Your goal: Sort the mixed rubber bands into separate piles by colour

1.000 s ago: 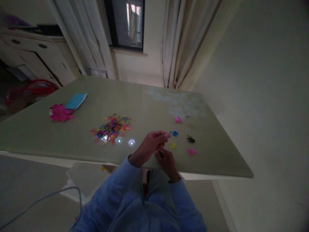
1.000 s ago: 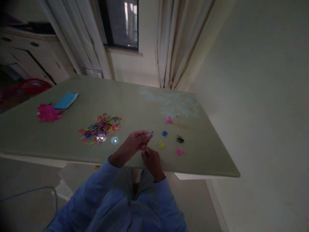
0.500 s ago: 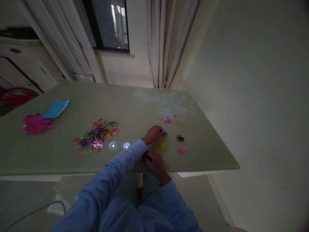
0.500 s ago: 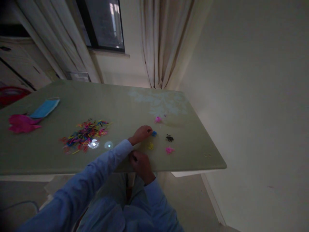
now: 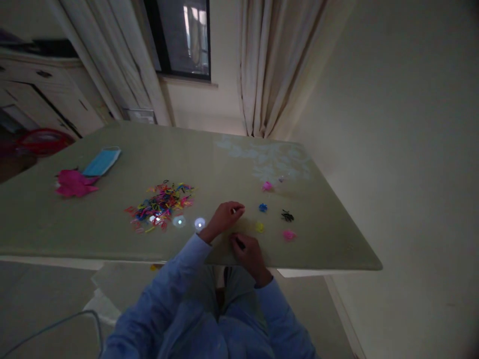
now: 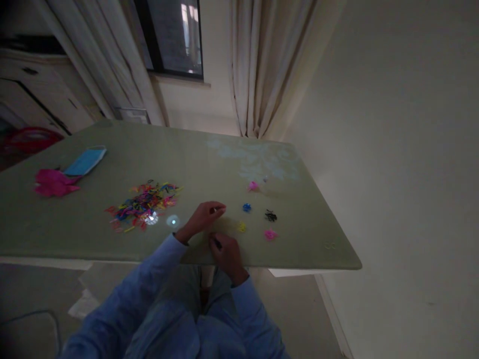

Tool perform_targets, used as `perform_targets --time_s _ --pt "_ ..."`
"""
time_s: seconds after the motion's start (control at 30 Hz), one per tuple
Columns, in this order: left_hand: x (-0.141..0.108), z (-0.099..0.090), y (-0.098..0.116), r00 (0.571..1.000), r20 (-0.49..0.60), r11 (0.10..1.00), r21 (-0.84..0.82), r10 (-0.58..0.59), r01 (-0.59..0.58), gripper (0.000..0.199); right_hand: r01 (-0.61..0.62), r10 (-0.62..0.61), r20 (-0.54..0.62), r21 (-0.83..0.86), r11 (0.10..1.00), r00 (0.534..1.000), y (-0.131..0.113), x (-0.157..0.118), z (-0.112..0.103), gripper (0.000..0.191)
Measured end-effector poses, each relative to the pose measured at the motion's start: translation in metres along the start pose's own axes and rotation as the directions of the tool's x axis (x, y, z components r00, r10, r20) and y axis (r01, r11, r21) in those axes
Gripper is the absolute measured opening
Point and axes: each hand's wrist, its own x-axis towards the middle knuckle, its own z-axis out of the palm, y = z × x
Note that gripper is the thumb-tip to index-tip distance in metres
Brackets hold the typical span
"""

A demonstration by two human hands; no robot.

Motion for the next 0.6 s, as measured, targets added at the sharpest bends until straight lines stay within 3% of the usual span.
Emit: perform_targets --time_s 0.17,0.3,0.47,0.6 --pt "-0.074 -0.036 -0.035 0.990 -0.139 0.998 0.070 0.007 0.003 0.024 -0.044 0.043 0.007 0.022 0.999 0.999 -0.001 0.006 -0.005 0.023" --pt "-0.113 -0.055 -0.065 0.980 -0.195 0.992 0.129 0.026 0.000 0.021 -0.074 0.073 0.038 0.023 0.997 0.997 -0.009 0.020 -0.006 0.024" --pt "-0.124 -0.061 -0.075 0.976 -0.210 0.997 0.054 0.059 -0.049 0.020 -0.019 0.015 0.044 0.081 0.997 0.999 -0.040 0.062 0.013 0.028" --pt "-0.121 -0.059 -0.071 0.974 -0.225 0.999 0.040 0.020 -0.011 0.019 0.079 -0.085 0.084 0.075 0.994 0.993 -0.059 0.124 0.043 0.030"
